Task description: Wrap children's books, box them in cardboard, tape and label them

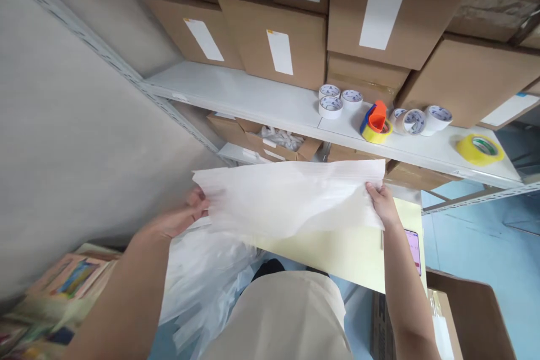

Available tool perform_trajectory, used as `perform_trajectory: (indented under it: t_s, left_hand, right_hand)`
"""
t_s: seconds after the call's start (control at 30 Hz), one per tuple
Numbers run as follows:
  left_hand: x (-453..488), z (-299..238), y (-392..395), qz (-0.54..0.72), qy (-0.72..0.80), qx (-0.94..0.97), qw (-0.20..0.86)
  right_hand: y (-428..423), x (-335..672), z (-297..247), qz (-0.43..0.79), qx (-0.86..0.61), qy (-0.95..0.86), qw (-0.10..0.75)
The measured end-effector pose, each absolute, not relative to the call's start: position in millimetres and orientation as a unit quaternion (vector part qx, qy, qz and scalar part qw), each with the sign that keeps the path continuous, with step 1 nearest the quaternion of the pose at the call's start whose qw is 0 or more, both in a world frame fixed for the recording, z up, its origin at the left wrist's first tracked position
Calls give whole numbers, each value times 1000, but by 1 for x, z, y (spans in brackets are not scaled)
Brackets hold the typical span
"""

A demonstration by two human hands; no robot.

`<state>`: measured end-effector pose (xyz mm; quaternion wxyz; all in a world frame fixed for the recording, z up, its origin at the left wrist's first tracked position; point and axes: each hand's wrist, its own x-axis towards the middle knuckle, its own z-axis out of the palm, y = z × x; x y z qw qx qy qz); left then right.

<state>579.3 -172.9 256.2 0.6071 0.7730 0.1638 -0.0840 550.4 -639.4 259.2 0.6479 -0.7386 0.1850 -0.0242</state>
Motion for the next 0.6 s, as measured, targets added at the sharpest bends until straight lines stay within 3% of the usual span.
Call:
perform_trajectory:
  t_s: [0.1, 0.3, 0.5, 0.6]
  left_hand:
    - [581, 252, -191, -159, 171, 760, 607]
    - [603, 240, -195, -98, 168, 851, 488]
    - [617, 195, -184, -86, 133, 871, 465]
    - [617, 169, -185, -35, 144, 885, 441]
  right_hand:
    - [-648, 538, 238, -11, -715, 227, 661]
    - [-651, 513, 199, -61, -674, 256, 690]
    - [-634, 478, 174, -169, -684, 314, 637]
    - [-621, 461, 159, -191, -740, 324, 558]
